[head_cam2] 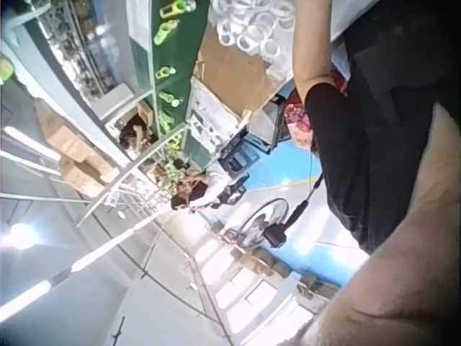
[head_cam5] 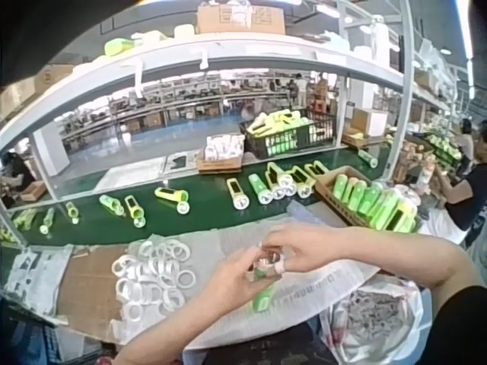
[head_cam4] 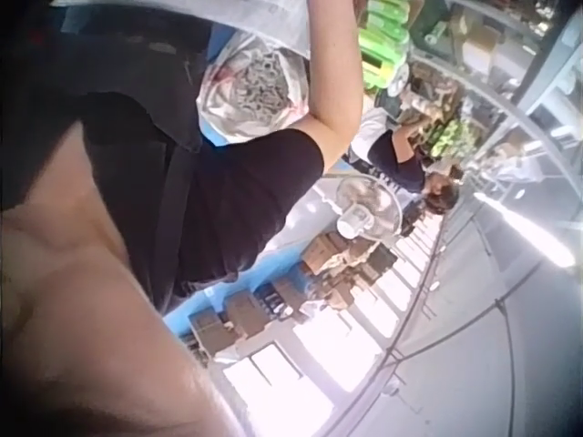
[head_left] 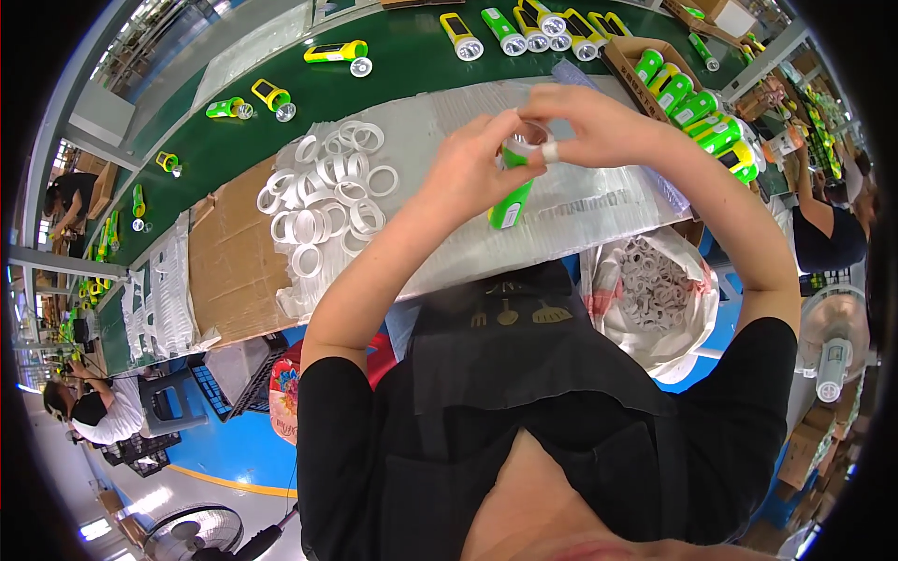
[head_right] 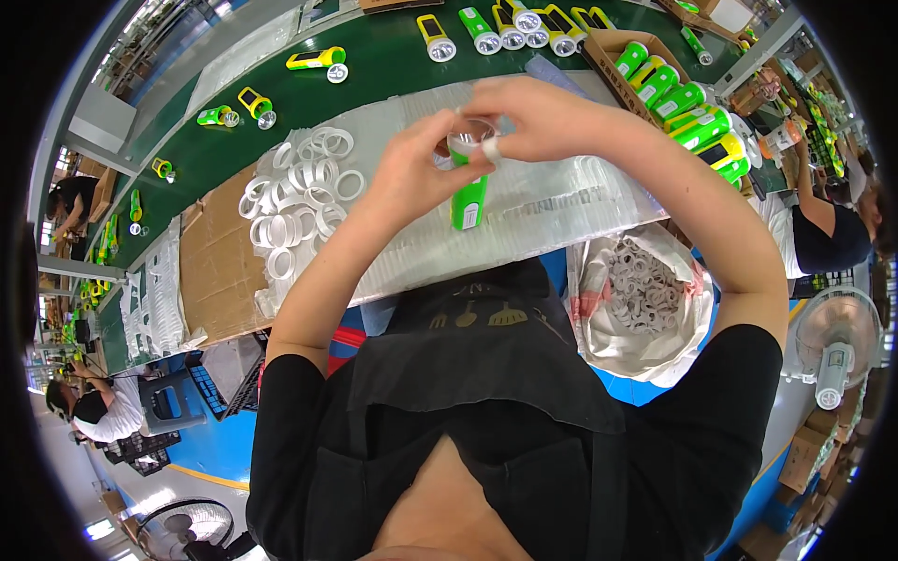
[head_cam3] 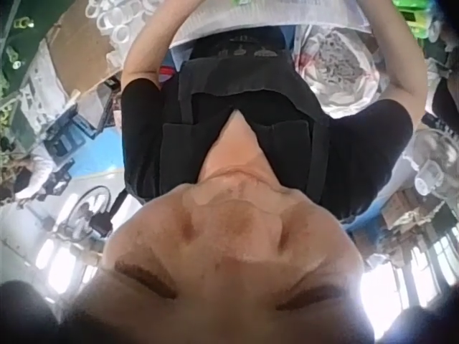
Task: Assembling portable solar flashlights by attaching white plastic rings to the lamp heads at a factory workstation.
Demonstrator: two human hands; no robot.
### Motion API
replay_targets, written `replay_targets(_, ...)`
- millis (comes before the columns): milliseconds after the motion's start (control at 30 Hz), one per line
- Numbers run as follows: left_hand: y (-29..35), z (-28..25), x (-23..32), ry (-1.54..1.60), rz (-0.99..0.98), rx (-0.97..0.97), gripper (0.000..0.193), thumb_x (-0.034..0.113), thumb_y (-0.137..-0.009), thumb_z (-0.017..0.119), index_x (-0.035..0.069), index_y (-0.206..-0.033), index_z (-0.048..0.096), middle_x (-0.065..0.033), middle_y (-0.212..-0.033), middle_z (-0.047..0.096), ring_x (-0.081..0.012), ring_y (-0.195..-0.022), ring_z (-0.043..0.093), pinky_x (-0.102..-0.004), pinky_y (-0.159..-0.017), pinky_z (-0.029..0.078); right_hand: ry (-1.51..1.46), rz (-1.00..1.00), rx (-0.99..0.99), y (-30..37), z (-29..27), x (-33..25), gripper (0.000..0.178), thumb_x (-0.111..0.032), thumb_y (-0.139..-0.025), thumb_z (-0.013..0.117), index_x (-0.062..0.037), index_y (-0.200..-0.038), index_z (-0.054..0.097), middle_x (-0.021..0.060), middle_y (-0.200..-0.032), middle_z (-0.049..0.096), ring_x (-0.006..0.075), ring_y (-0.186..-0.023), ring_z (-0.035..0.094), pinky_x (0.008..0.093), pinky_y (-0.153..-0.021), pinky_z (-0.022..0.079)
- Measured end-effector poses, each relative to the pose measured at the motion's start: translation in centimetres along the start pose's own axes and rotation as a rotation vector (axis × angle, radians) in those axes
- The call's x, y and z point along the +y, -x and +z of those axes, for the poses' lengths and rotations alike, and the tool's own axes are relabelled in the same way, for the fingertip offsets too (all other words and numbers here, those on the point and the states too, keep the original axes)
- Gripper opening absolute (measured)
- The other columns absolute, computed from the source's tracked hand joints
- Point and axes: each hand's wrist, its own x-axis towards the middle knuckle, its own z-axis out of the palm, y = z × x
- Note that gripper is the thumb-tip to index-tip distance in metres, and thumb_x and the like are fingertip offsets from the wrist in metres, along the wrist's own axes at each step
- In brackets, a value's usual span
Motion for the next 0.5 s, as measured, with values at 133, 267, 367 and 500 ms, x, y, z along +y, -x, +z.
replay_targets(133, 0.2, 0.4, -0.6, -0.131, -0.028, 0.012, 0.04, 0.021, -0.068, 0.084, 0.012, -0.098, 0.059, -0.0076, -0.083, 0.064, -0.0276, -0.074, 0.062, -0.0397, -0.064, 0.051, 0.303, 0.711, -0.232, -2.1, -0.6, -5.0, 0.045, -0.036, -0.081, 0.073, 0.0021, -0.1, 0.058, 0.0128, -0.094, 0.06, 0.0267, -0.09, 0.06, 0.0377, -0.077, 0.047)
replay_targets(267, -0.3, 0.4, 0.0, -0.057, -0.04, 0.014, 0.039, 0.022, -0.068, 0.084, 0.012, -0.096, 0.059, -0.0075, -0.082, 0.063, -0.0279, -0.074, 0.063, -0.0406, -0.064, 0.051, 0.073, 0.295, 0.024, 0.1, 0.5, -0.2, 0.052, -0.045, -0.073, 0.075, -0.0003, -0.094, 0.058, 0.0106, -0.088, 0.06, 0.0255, -0.083, 0.06, 0.0367, -0.071, 0.047)
replay_targets(367, 0.0, 0.2, -0.1, -0.079, -0.037, -0.014, 0.038, 0.021, -0.068, 0.084, 0.012, -0.096, 0.059, -0.0077, -0.084, 0.065, -0.0271, -0.074, 0.063, -0.0395, -0.064, 0.051, 0.028, 0.228, -0.024, -0.6, 0.4, -2.0, 0.063, -0.058, -0.07, 0.075, -0.0012, -0.093, 0.058, 0.0116, -0.087, 0.062, 0.0237, -0.08, 0.062, 0.036, -0.068, 0.047)
replay_targets(500, 0.2, 0.0, -1.1, -0.076, -0.031, 0.035, 0.038, 0.02, -0.068, 0.084, 0.011, -0.096, 0.059, -0.008, -0.085, 0.065, -0.0261, -0.073, 0.063, -0.0378, -0.063, 0.051, 0.384, 0.729, -0.201, -2.2, -0.1, -3.2, 0.038, -0.029, -0.077, 0.078, -0.0014, -0.096, 0.062, 0.0104, -0.096, 0.064, 0.0212, -0.08, 0.06, 0.037, -0.069, 0.048)
